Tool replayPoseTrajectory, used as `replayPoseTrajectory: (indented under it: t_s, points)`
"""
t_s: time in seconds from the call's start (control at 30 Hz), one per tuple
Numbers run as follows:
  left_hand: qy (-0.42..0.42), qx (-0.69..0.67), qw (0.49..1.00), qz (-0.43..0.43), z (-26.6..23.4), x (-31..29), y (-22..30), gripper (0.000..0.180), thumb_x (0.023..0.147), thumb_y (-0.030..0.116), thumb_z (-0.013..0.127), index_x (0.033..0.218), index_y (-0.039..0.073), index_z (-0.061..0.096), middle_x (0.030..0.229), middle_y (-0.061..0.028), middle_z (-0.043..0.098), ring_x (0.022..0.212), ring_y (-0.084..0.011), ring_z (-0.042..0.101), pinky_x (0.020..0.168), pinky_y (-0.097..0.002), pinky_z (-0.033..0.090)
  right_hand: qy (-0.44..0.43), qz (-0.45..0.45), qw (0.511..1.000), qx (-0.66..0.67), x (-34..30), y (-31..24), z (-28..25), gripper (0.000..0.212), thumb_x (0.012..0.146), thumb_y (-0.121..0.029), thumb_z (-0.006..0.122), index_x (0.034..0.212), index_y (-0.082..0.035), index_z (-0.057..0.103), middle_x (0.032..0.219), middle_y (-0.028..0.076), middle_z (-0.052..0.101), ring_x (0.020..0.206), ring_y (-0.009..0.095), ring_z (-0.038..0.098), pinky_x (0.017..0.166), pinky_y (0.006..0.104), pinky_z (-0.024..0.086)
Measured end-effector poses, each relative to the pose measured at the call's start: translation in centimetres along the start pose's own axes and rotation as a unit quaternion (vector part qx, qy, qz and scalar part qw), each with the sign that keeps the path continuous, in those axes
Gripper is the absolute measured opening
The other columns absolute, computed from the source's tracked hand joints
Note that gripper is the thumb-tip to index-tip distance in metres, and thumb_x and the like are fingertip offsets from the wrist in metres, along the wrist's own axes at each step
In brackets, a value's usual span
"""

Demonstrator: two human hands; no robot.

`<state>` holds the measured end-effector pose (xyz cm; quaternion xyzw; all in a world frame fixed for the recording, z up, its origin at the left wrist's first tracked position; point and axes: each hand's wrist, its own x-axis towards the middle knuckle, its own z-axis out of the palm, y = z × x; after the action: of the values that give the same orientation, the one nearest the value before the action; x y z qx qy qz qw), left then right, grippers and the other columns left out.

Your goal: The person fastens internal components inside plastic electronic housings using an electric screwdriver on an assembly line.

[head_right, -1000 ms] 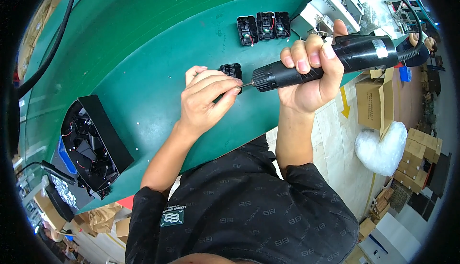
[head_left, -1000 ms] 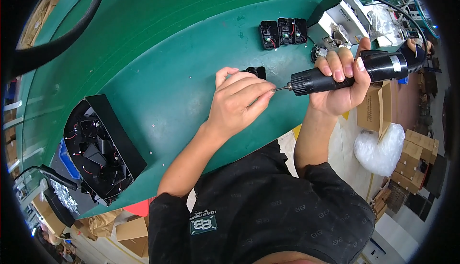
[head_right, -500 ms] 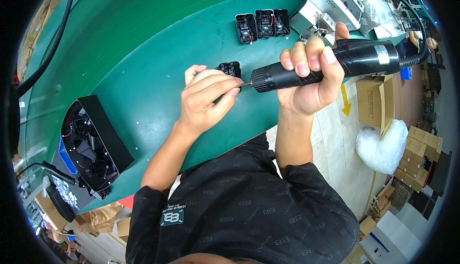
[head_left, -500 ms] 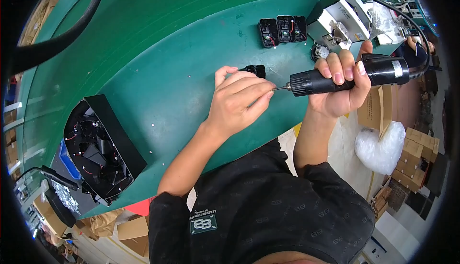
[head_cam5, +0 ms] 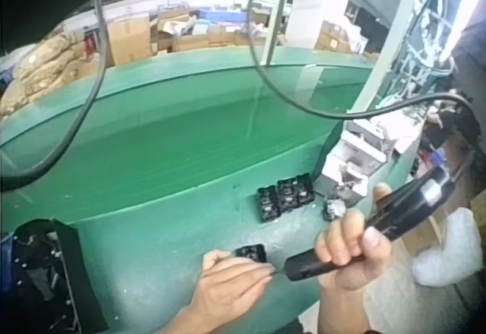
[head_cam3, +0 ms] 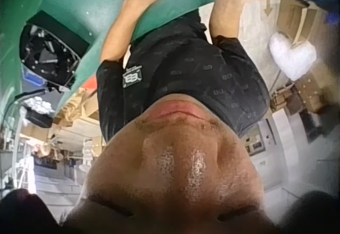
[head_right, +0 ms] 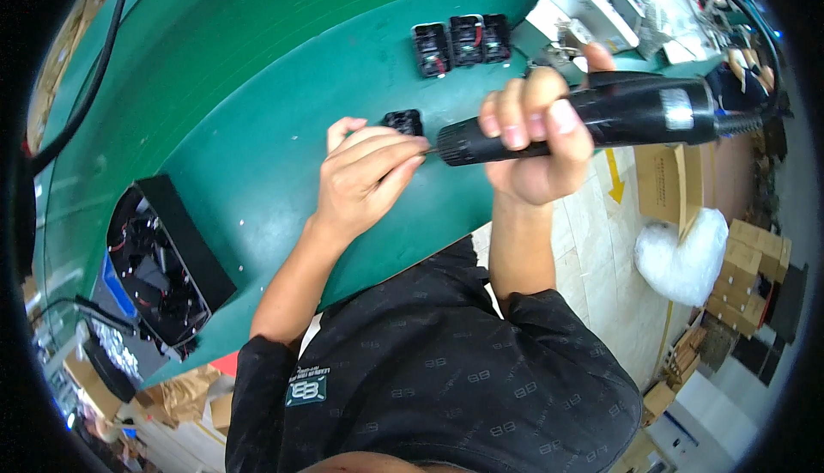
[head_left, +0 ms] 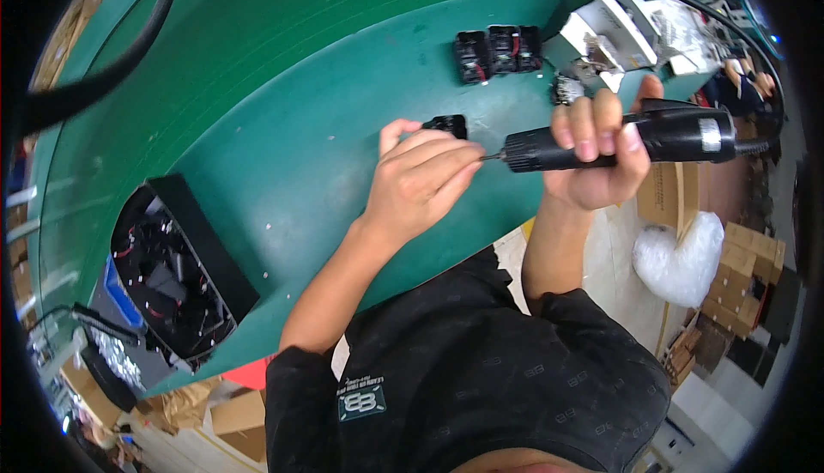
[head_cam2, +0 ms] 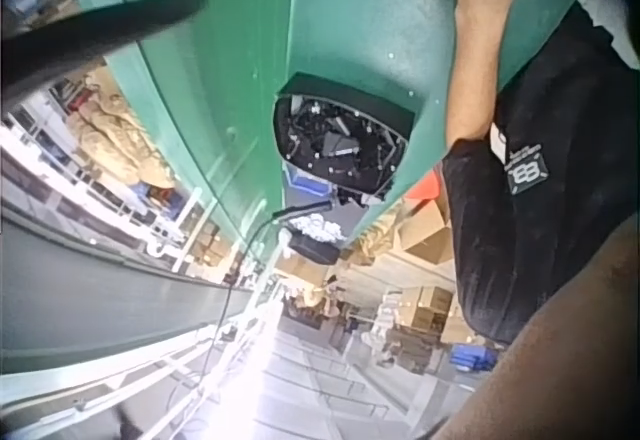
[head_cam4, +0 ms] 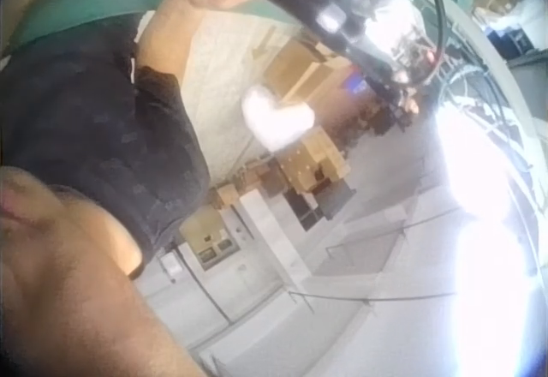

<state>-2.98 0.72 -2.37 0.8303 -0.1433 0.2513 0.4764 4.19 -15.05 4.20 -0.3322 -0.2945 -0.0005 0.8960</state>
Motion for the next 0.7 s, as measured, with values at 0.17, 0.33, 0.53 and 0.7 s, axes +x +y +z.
replayPoseTrajectory:
  t_s: [0.17,0.33,0.53,0.7]
  points:
    - [-0.008,0.058,0.998,-0.013,-0.3,-0.8,0.0,0.013,0.075,0.006,0.070,0.088,0.008,0.069,0.086,-0.0043,0.068,0.085,-0.0188,0.064,0.089,-0.0369,0.038,0.033,0.001,0.997,-0.063,-0.8,1.6,-0.1,0.061,0.084,-0.010,0.052,0.139,-0.013,0.027,0.066,0.002,0.039,0.052,0.012,0.044,0.051,0.0321,0.043]
    - [-0.013,0.033,0.999,-0.014,-0.2,-0.9,0.7,0.015,0.074,0.002,0.068,0.089,0.006,0.067,0.084,-0.0054,0.068,0.083,-0.0195,0.064,0.089,-0.0355,0.037,0.056,0.006,0.996,-0.064,-0.8,0.9,0.8,0.056,0.084,-0.011,0.055,0.133,-0.013,0.029,0.061,0.001,0.039,0.049,0.012,0.044,0.051,0.0307,0.043]
    - [-0.049,0.065,0.997,0.000,-1.0,-0.3,0.9,0.032,0.069,0.005,0.073,0.100,0.002,0.064,0.097,-0.0105,0.067,0.093,-0.0248,0.062,0.092,-0.0381,0.038,0.113,0.028,0.993,-0.007,-0.5,0.6,0.8,0.056,0.082,-0.008,0.059,0.130,-0.006,0.031,0.062,0.004,0.047,0.050,0.014,0.049,0.053,0.0318,0.046]
    - [-0.136,0.069,0.988,-0.008,-3.4,-0.2,-1.0,0.098,0.049,0.023,0.087,0.134,0.001,0.043,0.132,-0.0141,0.050,0.117,-0.0326,0.049,0.100,-0.0434,0.031,0.107,0.011,0.991,-0.075,-0.3,0.1,0.0,0.055,0.084,-0.012,0.052,0.135,-0.014,0.032,0.063,0.001,0.038,0.050,0.011,0.044,0.053,0.0308,0.044]
